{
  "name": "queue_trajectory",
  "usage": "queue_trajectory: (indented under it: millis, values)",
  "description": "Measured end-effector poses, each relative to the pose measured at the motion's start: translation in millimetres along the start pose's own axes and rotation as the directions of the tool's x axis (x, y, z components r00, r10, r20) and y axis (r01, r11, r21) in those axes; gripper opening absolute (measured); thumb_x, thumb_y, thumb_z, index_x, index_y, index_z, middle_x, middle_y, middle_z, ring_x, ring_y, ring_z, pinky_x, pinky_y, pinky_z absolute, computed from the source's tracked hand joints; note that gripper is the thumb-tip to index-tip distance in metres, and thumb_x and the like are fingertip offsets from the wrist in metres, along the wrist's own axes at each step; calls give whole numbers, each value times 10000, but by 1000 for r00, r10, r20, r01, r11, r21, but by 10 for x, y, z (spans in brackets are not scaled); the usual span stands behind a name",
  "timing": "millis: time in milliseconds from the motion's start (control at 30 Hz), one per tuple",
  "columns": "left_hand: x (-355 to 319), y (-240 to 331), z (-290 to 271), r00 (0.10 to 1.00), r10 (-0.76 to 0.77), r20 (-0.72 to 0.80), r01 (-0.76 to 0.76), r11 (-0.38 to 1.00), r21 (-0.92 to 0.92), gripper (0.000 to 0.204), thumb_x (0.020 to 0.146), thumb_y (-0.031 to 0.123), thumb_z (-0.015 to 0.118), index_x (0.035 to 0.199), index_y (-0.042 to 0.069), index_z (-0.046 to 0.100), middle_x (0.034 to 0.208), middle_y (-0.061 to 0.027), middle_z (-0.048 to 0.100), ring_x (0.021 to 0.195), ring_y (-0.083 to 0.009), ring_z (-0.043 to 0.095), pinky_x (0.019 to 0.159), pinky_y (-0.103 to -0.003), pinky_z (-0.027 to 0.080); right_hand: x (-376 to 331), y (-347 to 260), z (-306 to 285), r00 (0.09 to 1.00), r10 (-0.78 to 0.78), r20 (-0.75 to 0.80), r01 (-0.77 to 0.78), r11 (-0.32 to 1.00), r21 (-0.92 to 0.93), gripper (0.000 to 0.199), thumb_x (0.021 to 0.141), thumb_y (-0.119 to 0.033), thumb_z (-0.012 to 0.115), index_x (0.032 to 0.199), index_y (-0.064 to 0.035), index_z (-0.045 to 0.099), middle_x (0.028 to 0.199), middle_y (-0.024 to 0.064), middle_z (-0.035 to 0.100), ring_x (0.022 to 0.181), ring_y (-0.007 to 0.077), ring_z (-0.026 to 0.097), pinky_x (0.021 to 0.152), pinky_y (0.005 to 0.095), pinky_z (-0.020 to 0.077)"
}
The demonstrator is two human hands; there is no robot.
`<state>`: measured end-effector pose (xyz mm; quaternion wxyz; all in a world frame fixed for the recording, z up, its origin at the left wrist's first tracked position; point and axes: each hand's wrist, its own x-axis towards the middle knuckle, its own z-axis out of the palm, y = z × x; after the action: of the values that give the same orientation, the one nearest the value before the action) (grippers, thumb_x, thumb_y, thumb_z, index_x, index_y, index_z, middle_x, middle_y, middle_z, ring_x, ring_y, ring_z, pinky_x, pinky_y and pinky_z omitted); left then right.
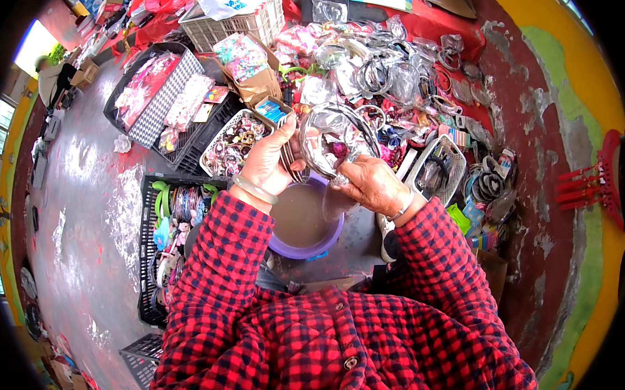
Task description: The person sits on a low stool and sorts through various hair accessories in a cluttered room. They pick up a plastic bag containing hair ties, remove the ties, and place them into a black crate filled with other colorful hair accessories.
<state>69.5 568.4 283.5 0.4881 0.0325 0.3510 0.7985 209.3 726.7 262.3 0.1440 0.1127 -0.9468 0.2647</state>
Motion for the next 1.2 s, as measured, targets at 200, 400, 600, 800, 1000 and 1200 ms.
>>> queue_trajectory:
  millis: [200, 400, 600, 800, 1000, 1200]
  values:
    - [83, 50, -168, 996, -84, -12, 85, 993, 80, 366, 874, 317, 539, 970, -36, 566, 666, -59, 603, 548, -107, 554, 524, -217, 459, -14, -104, -35, 985, -152, 83, 157, 987, -47, 215, 721, -223, 642, 716, -77, 484, 642, 84, 515, 646, 296, 520, 628, 382, 418]
    - [34, 123, -235, 976, -33, 217, 46, 998, -53, 263, 867, 206, 543, 983, -29, 530, 623, -67, 560, 497, -144, 530, 472, -278, 425, -13, -73, -35, 986, -134, 96, 140, 988, -58, 188, 716, -197, 634, 745, -79, 490, 660, 86, 522, 656, 290, 526, 646, 378, 416]
    - [-135, 203, -63, 960, 73, 272, -108, 987, 116, 203, 846, 207, 556, 911, 16, 542, 585, -73, 508, 460, -166, 476, 472, -273, 369, -32, -125, -50, 991, -118, 66, 121, 992, -40, 187, 695, -168, 638, 774, -71, 499, 678, 98, 536, 656, 298, 543, 614, 393, 433]
    - [-162, 260, -64, 965, 123, 230, -153, 981, 116, 178, 828, 153, 593, 912, 4, 544, 656, -64, 539, 476, -159, 526, 448, -273, 431, -85, -73, -79, 997, 14, 71, -14, 1000, -4, 197, 679, -132, 643, 797, -64, 501, 678, 115, 539, 642, 323, 559, 556, 396, 448]
    - [-183, 469, -212, 960, 79, 269, -125, 979, 159, 196, 836, 178, 581, 842, -17, 555, 593, -52, 533, 430, -113, 479, 401, -208, 332, -157, 54, -193, 974, 196, 115, -182, 976, -117, 169, 676, -91, 618, 816, -64, 527, 689, 139, 562, 652, 334, 572, 554, 389, 455]
    - [-152, 429, -277, 936, 320, 149, -352, 865, 358, 169, 854, 151, 552, 892, -12, 571, 651, -77, 572, 536, -142, 527, 492, -239, 402, -329, 363, -351, 777, 623, -97, -359, 563, 745, 208, 893, -191, 507, 997, -24, 572, 848, 46, 619, 758, 125, 556, 702, 304, 462]
